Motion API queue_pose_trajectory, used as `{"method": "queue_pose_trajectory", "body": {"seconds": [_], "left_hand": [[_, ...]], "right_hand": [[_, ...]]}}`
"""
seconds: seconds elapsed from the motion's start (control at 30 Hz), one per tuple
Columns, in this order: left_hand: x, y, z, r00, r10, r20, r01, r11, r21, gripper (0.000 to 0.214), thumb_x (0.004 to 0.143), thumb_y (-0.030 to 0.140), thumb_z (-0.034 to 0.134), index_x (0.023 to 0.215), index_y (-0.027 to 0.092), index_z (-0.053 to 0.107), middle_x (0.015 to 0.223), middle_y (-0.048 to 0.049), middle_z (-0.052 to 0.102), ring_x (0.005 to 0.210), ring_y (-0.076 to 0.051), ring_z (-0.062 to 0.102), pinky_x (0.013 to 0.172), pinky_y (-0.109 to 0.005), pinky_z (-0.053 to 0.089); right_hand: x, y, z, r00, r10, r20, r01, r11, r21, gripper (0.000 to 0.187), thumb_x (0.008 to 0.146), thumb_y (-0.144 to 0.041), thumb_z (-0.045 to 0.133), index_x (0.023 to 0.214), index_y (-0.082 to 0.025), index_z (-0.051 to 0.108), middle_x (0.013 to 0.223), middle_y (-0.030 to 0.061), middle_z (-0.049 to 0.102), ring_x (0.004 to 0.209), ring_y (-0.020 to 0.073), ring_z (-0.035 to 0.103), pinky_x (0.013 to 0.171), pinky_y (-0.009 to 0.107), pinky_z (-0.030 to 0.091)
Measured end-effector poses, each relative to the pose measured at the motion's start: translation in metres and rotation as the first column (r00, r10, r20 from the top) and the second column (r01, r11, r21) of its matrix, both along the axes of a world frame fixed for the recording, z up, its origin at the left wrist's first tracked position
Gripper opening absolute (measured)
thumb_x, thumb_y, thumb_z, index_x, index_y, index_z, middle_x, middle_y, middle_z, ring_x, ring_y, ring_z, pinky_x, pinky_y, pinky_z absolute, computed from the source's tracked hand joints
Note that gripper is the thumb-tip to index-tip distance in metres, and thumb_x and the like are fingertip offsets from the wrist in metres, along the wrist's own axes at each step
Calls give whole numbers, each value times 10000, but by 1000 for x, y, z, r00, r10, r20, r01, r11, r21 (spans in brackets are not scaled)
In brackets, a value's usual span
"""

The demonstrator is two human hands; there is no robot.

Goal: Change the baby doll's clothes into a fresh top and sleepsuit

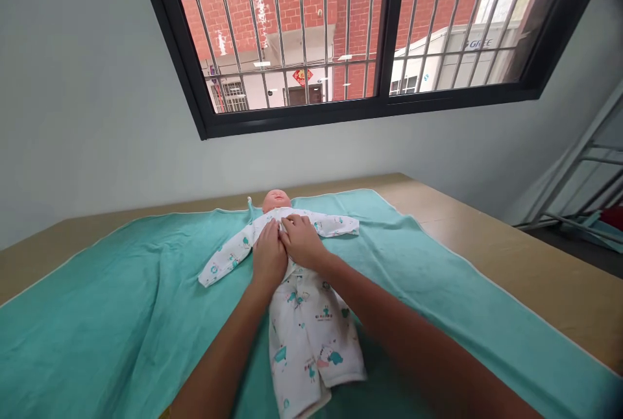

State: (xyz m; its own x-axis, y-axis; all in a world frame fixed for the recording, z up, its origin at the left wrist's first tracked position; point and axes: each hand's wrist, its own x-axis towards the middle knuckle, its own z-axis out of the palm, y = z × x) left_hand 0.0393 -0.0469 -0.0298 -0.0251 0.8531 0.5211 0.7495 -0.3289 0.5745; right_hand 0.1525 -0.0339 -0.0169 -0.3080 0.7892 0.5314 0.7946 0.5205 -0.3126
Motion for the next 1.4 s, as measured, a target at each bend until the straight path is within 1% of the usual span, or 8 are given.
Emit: {"method": "queue_pose_trajectory", "body": {"seconds": [0.2,0.4,0.57,0.8,0.87,1.1,1.23,1.4], "left_hand": [[-22,-61,-37,955,-267,-131,268,963,-6,534,879,262,459,1406,187,416,1539,-92,339,1453,-260,220,1178,-532,201],[-24,-89,-38,950,-301,-86,306,951,48,540,837,177,507,1369,215,431,1515,-86,374,1441,-249,251,1163,-534,259],[-15,-86,-30,986,-159,-46,163,982,93,368,858,155,485,1219,202,537,1414,-89,481,1357,-230,380,1139,-500,318],[-16,-89,-22,991,-130,25,128,990,65,124,920,245,471,825,207,541,1293,-71,548,1283,-228,433,1073,-473,377],[-15,-92,-22,988,-145,44,143,988,52,31,883,236,526,867,210,522,1321,-82,519,1293,-242,421,1068,-489,376],[-9,-97,-18,993,-118,22,118,993,-1,307,736,78,527,1014,207,506,1414,-105,406,1366,-266,330,1115,-522,317],[-8,-97,-16,993,-117,34,118,992,-32,330,715,49,486,1006,203,511,1421,-103,400,1377,-256,316,1122,-508,318],[-8,-97,-21,992,-118,39,119,992,-50,491,671,84,556,1145,185,481,1474,-123,341,1409,-282,265,1163,-528,250]], "right_hand": [[41,-61,-33,975,221,-33,-223,973,-66,651,901,-333,515,1485,-143,300,1555,121,276,1441,260,213,1180,469,204],[64,-72,-42,884,377,-277,-424,896,-135,615,859,-280,588,1440,-233,393,1549,66,305,1457,253,176,1178,496,213],[56,-74,-36,896,240,-373,-240,970,49,347,811,-134,610,1143,-239,615,1290,64,565,1240,233,458,1078,441,367],[54,-82,-27,901,230,-367,-215,973,82,116,893,-124,537,877,-219,601,942,39,632,945,199,523,867,371,447],[55,-83,-28,884,241,-400,-231,970,75,108,910,-129,514,886,-217,573,923,37,618,912,188,523,830,352,450],[59,-83,-28,830,246,-501,-230,969,94,86,936,-181,461,867,-214,501,906,37,547,842,167,510,761,320,447],[51,-95,-24,883,208,-420,-226,974,6,33,882,-193,527,900,-219,518,971,42,568,938,190,517,854,357,437],[32,-120,-25,972,162,-172,-181,978,-105,620,679,-87,568,1276,-214,461,1356,92,476,1296,269,360,1101,475,253]]}}
